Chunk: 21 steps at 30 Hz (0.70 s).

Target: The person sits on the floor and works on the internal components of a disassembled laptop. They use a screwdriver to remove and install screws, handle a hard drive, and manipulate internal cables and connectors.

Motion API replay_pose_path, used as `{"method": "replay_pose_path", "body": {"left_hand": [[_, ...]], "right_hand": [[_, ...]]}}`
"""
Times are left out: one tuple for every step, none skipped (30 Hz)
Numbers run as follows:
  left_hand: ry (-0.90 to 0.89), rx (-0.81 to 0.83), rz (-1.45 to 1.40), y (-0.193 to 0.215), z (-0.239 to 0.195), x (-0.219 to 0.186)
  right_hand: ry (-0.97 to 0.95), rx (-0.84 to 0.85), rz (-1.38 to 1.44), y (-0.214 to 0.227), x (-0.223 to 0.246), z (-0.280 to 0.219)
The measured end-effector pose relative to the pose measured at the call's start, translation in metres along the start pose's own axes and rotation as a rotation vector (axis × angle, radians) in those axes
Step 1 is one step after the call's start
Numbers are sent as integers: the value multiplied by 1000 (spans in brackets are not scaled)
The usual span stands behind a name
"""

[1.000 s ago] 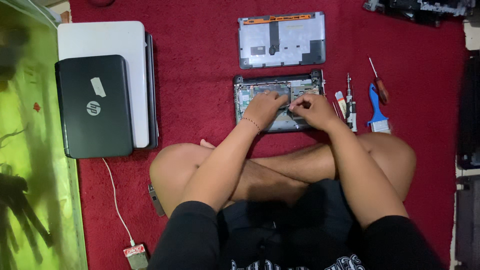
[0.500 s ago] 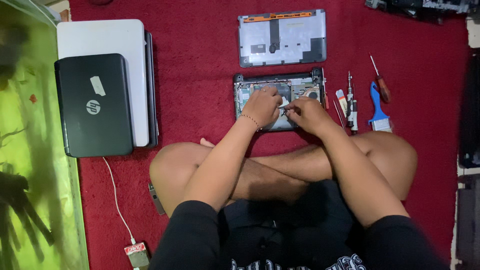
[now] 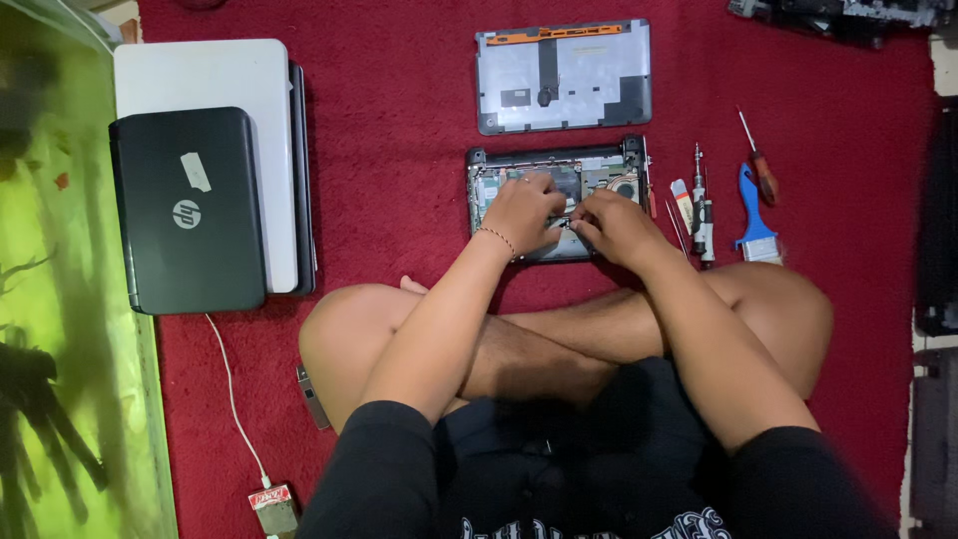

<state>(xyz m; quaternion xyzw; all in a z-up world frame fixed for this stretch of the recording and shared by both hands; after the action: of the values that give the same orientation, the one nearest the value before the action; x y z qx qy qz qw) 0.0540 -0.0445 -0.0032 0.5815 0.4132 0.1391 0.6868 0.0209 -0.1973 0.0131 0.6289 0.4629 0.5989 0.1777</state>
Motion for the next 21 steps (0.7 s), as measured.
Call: {"method": "replay_pose_path", "body": {"left_hand": [[1,0,0,1,0,-1],[7,11,15,1,0,-3],[13,22,29,1,-1,-4],[14,22,29,1,-2,-5],[11,29,59,1,-1,-6],[8,36,90,1,0,-6],[7,36,90,-3,0,-7],[-3,29,113,-6,0,-8],[-13,21,135,-8,-1,-9],[-13,21,137,-10,1,-8],[-3,13,117,-11,1,-7],[6,6,98,-13,2,-5],[4,7,97,-14,2,-6],[20,10,94,-14,2,-5],[37,13,92,-14,2,-3],[35,13,93,-13,3,-4],[38,17,82,-12,2,-4],[40,20,71,-11,2,-4],[41,21,71,-11,2,-4],[44,35,67,-12,2,-4],[45,50,63,-14,3,-4]], "right_hand": [[0,1,0,0,1,1],[-9,4,9,-1,1,1],[-18,8,17,-2,1,1],[-18,9,18,-3,1,1],[-20,13,8,-3,1,1],[-22,18,-2,-4,0,2],[-22,17,-2,0,3,1],[-29,24,7,3,6,0],[-36,31,16,6,8,0],[-35,30,16,4,6,0],[-31,18,6,3,5,0],[-27,5,-4,1,3,-1],[-29,4,-4,2,5,-1],[-31,-6,12,4,7,-2],[-32,-18,28,6,8,-2],[-34,-20,28,5,6,0],[-38,-30,8,3,5,1],[-42,-40,-12,1,3,3],[-42,-40,-12,0,3,5],[-75,-37,-1,-1,1,7],[-111,-33,10,-2,-2,8]]}}
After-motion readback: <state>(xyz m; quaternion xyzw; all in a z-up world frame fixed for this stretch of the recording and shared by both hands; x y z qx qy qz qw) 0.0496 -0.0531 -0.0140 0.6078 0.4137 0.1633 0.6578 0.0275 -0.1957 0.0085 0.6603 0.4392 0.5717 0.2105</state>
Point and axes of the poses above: each hand's wrist, its own z-axis towards the middle knuckle, its own y-axis out of the back of the hand, x = y × z, the point moved 7 cm from there along z, towards the middle knuckle, and after that the axes turned 4 degrees about -y, right-handed, at the moved point
